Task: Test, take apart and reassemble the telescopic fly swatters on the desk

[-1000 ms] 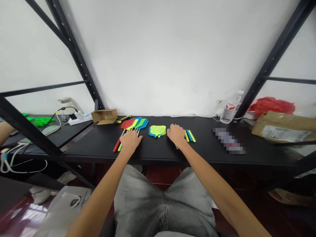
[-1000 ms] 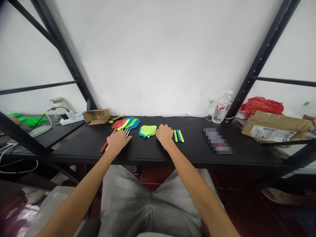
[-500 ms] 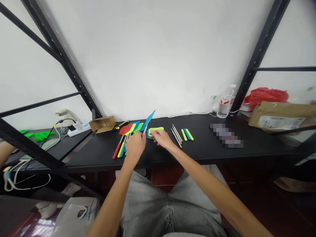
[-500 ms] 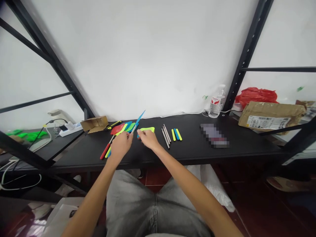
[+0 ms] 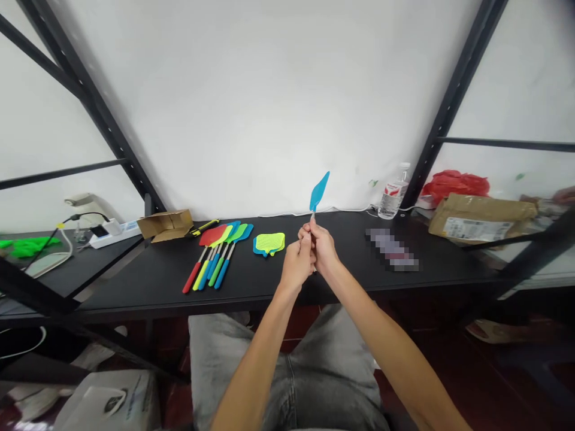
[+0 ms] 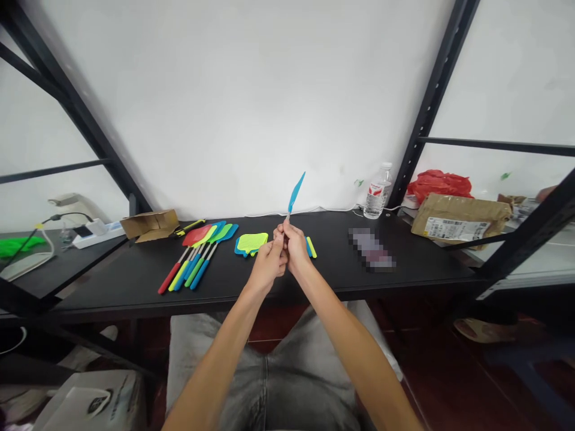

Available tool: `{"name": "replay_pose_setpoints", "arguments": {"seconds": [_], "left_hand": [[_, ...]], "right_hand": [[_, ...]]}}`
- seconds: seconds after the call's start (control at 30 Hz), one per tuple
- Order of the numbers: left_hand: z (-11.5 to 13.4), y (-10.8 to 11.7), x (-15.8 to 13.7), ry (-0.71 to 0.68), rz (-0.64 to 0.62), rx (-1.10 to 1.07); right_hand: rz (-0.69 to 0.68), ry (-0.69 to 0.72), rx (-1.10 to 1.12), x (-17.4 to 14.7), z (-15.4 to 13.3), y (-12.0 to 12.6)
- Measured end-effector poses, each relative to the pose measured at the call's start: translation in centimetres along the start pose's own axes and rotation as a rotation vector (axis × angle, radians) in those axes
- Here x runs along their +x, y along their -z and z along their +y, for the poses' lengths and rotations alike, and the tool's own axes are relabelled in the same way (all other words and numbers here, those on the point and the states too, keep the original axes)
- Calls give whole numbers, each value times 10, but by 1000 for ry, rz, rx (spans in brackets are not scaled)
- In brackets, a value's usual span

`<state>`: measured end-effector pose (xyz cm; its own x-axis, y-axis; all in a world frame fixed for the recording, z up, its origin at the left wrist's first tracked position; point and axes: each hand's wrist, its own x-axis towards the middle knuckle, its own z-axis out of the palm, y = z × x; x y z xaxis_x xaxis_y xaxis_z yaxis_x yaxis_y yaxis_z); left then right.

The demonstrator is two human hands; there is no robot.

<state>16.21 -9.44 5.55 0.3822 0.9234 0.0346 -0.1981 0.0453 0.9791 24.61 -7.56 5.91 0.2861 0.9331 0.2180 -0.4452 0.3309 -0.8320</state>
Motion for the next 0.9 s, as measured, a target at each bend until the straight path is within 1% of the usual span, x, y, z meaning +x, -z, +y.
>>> {"name": "replay_pose_setpoints", "arguments": {"seconds": [0.1, 0.2, 0.3, 0.4, 0.47, 0.57, 0.63, 0.7, 0.73, 0.8, 0.9], "left_hand": [[-2, -32, -2, 64, -115, -235], [2, -54, -5, 190, -178, -413], [5, -63, -9, 285, -230, -515], [-4, -63, -16, 342, -264, -491], [-15, -59, -18, 323, -231, -379], [-29, -54, -7, 184, -111, -62], [-31, -56, 12, 37, -38, 263], [-29, -63, 35, -129, 17, 631], [-28, -67, 47, -180, 32, 791], [-26, -78, 65, -222, 37, 1036], [-28, -90, 80, -214, 27, 1244]], "right_hand": [[-5, 21, 33, -1, -15, 21], [-6, -8, 78, -4, -27, 33], [-11, -24, 101, -2, -36, 41], [29, 8, 118, 9, -46, 57], [111, 53, 105, 19, -56, 74], [174, 67, 51, 28, -67, 106], [217, 55, -49, 28, -67, 124], [248, 58, -155, 24, -60, 136], [251, 55, -207, 23, -54, 141], [262, 39, -308, 20, -42, 149], [277, 25, -382, 20, -27, 158]]}}
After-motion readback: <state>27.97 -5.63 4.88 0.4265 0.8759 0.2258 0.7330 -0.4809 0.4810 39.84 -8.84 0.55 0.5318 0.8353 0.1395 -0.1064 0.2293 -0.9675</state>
